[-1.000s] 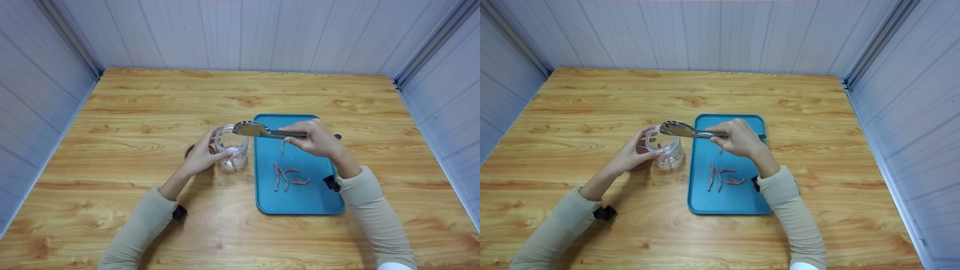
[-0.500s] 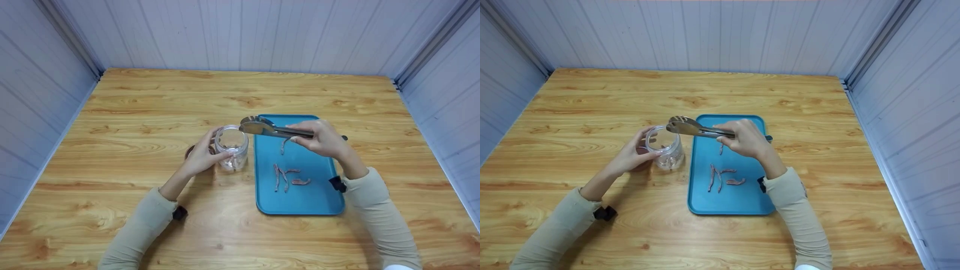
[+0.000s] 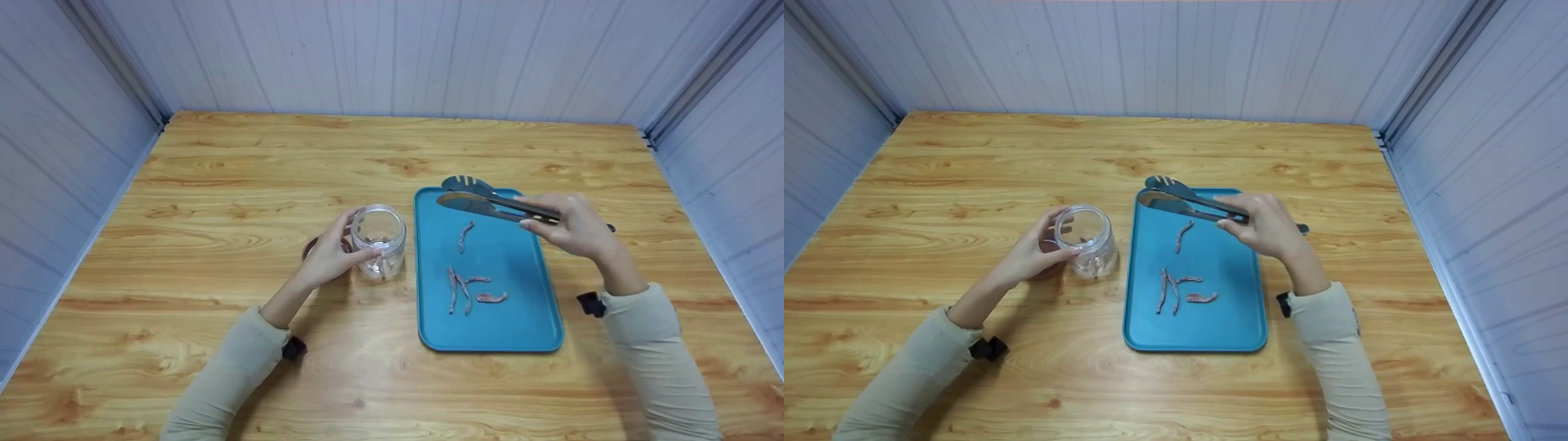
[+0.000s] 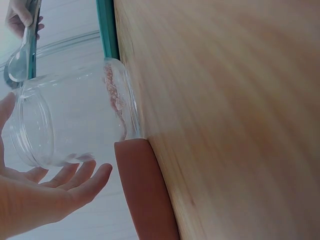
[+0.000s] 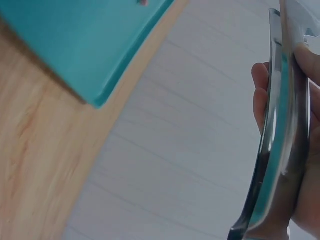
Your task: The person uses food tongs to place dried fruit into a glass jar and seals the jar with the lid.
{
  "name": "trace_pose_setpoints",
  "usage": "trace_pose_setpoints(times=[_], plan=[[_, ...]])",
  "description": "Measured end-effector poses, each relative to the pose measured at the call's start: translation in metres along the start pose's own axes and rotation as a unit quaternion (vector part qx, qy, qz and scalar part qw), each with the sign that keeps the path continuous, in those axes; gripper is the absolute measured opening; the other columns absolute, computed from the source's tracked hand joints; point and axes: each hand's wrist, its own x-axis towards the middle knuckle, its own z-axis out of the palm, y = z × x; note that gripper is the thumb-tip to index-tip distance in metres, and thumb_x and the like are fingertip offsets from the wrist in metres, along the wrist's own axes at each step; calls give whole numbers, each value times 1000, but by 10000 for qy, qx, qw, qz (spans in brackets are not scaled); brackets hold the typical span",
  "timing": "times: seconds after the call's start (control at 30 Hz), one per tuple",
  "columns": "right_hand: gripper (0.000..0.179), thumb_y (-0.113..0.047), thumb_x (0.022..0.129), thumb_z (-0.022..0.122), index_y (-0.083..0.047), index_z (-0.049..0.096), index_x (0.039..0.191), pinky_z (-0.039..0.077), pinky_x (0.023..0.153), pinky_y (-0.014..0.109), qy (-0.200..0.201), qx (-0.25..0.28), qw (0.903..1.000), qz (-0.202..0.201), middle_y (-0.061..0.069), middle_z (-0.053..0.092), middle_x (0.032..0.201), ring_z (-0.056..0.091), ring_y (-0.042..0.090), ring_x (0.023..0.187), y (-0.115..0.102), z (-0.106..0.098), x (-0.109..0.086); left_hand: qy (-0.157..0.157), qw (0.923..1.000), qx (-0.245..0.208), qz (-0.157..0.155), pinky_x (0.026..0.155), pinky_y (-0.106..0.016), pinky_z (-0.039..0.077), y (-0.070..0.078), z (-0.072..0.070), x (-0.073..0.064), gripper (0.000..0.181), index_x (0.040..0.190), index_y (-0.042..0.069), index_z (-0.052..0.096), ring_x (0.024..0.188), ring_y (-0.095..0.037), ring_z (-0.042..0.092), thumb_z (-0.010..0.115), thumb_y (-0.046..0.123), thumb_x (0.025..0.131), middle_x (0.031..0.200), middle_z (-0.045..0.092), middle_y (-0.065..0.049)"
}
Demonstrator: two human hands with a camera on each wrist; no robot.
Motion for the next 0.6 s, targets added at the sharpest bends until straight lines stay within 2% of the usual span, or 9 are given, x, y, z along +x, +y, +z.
trace_pose_setpoints(times=[0.13, 0.3, 0.6], plan=[[34, -10, 80, 65, -1, 60, 112, 32, 37, 20, -73, -176, 9996, 194, 13, 63, 94, 42, 9, 43, 13, 0, -11, -1, 10000, 39, -19, 81, -46, 41, 0, 0, 0, 73, 133, -4, 30, 107, -33, 45, 71, 9, 74, 124, 42, -23], [34, -15, 81, 65, 2, 60, 111, 31, 36, 23, -197, -287, 9967, 730, 12, 64, 82, 39, 9, 41, 23, 4, -23, -29, 10000, 57, 13, 80, -45, 42, 0, 0, 0, 72, 132, -4, 30, 106, -33, 45, 71, 8, 75, 123, 42, -23], [34, -16, 82, 63, 4, 60, 109, 37, 41, 26, -677, -220, 9804, 1835, 10, 60, 78, 47, 17, 53, 34, 13, -35, -22, 9999, 115, -2, 80, -41, 43, 0, 0, 0, 72, 133, -4, 30, 107, -32, 45, 71, 9, 75, 124, 42, -23]])
